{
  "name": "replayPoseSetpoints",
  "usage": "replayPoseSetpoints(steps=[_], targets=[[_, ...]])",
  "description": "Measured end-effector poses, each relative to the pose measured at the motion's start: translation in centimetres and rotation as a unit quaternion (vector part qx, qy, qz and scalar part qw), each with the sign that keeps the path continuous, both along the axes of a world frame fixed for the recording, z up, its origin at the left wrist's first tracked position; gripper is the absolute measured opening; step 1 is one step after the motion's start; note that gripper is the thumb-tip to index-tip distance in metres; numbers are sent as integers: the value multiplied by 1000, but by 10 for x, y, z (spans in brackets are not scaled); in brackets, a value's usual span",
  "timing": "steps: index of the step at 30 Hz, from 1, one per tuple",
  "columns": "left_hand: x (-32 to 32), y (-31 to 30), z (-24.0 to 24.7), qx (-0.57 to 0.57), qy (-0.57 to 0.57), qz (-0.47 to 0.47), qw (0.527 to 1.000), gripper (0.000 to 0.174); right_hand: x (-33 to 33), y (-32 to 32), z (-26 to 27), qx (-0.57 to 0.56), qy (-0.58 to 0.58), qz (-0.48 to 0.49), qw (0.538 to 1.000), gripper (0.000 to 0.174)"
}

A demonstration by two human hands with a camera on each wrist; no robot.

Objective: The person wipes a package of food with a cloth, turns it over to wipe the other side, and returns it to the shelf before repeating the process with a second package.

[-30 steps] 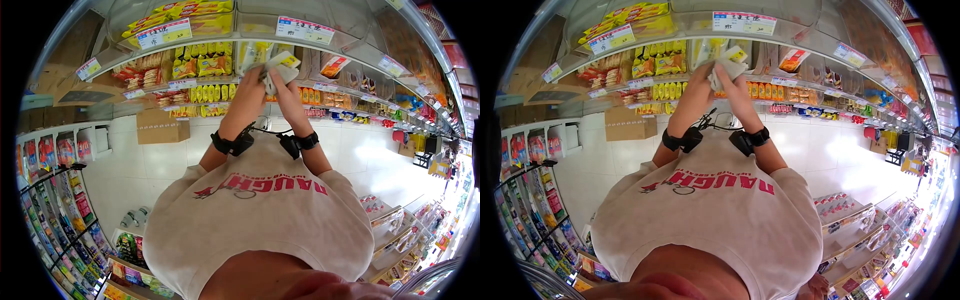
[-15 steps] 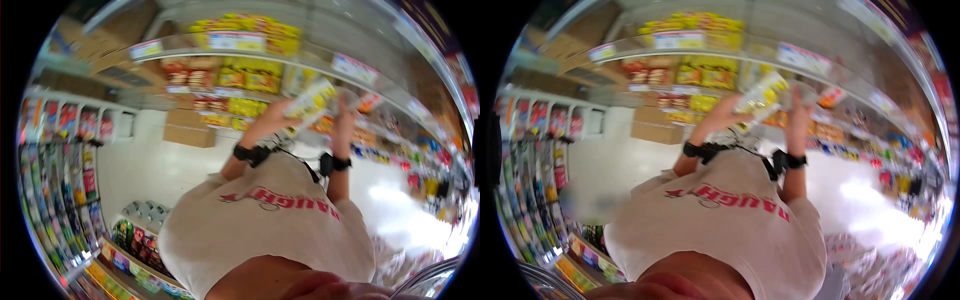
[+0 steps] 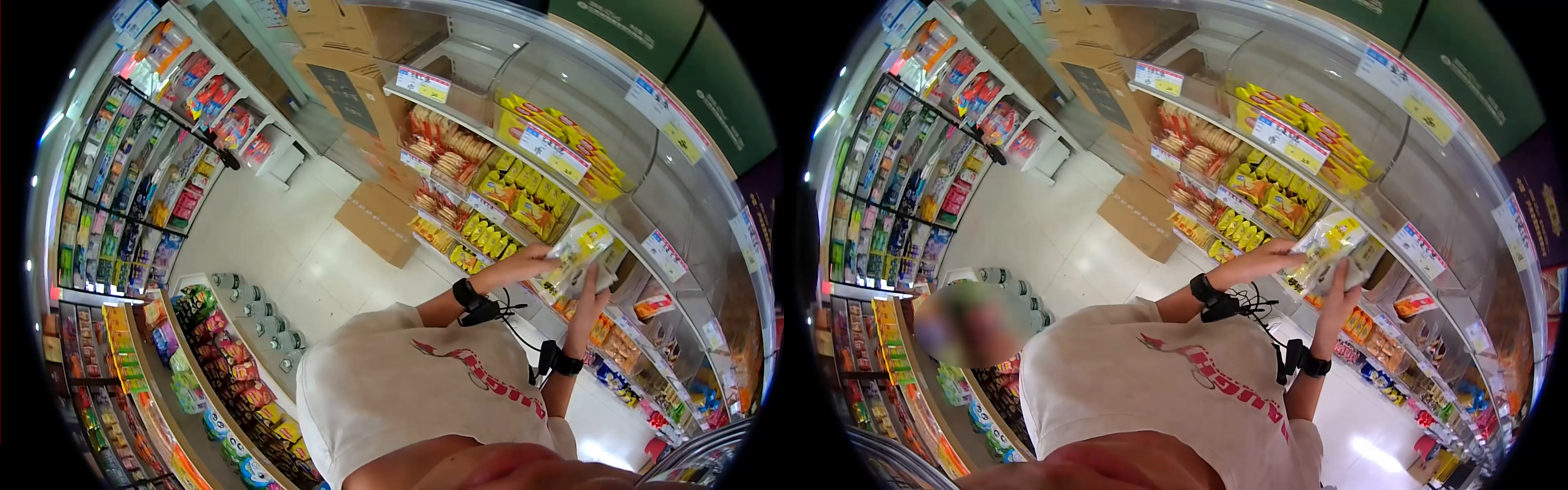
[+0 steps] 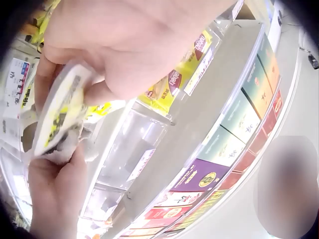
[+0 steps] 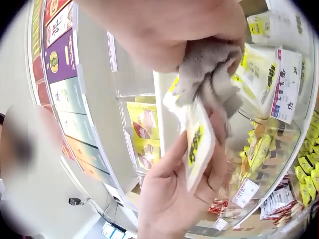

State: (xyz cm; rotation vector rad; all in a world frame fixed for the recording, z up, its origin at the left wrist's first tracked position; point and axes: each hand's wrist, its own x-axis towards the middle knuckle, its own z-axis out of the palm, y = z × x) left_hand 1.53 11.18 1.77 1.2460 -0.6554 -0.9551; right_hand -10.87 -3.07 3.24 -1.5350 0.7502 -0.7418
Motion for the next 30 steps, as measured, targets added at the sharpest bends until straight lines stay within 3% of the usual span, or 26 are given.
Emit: replayPoseSetpoints(steps=[1, 2, 4, 5, 6, 8, 9, 10, 13, 16, 19, 26, 28, 30], targets=[[4, 4, -2, 18, -39, 10, 999, 32, -2, -2, -2, -26, -4, -20, 999, 41], [5, 5, -4, 4, -9, 30, 999, 33, -2, -2, -4, -52, -8, -41, 998, 41], [-1, 3, 6, -28, 56, 65, 996, 35, 2, 9, 2, -167, 13, 35, 985, 40], [4, 5, 7, 4, 190, 10, 982, 35, 1, 13, -4, -217, 47, 82, 972, 40], [11, 1, -16, -27, -136, 44, 989, 34, -4, 15, -7, -263, 87, 124, 953, 41], [15, -18, -68, -97, -237, 79, 963, 31, 7, 35, 15, -422, 60, 189, 885, 48], [16, -20, -44, -91, 43, 41, 994, 29, 5, 29, 7, -420, 40, 226, 878, 52], [16, -22, -20, -80, 329, 76, 938, 26, -1, 26, -2, -410, 54, 233, 880, 49], [28, -24, 0, -72, 375, 78, 921, 26, -12, 20, -1, -397, 50, 253, 881, 48], [24, -33, -3, -66, 347, 61, 934, 25, -22, 20, 10, -382, 89, 243, 887, 46], [15, -54, -2, -26, 326, 58, 943, 24, -23, 17, 18, -404, 99, 187, 890, 46], [13, -97, -5, 27, 118, 69, 990, 35, -6, -13, -16, -419, 88, 132, 894, 47], [15, -100, -15, 116, -108, 80, 984, 51, 6, -18, -42, -402, 82, 132, 902, 49], [12, -104, -18, 136, -310, 128, 932, 59, 13, -20, -59, -408, 88, 127, 900, 51]])
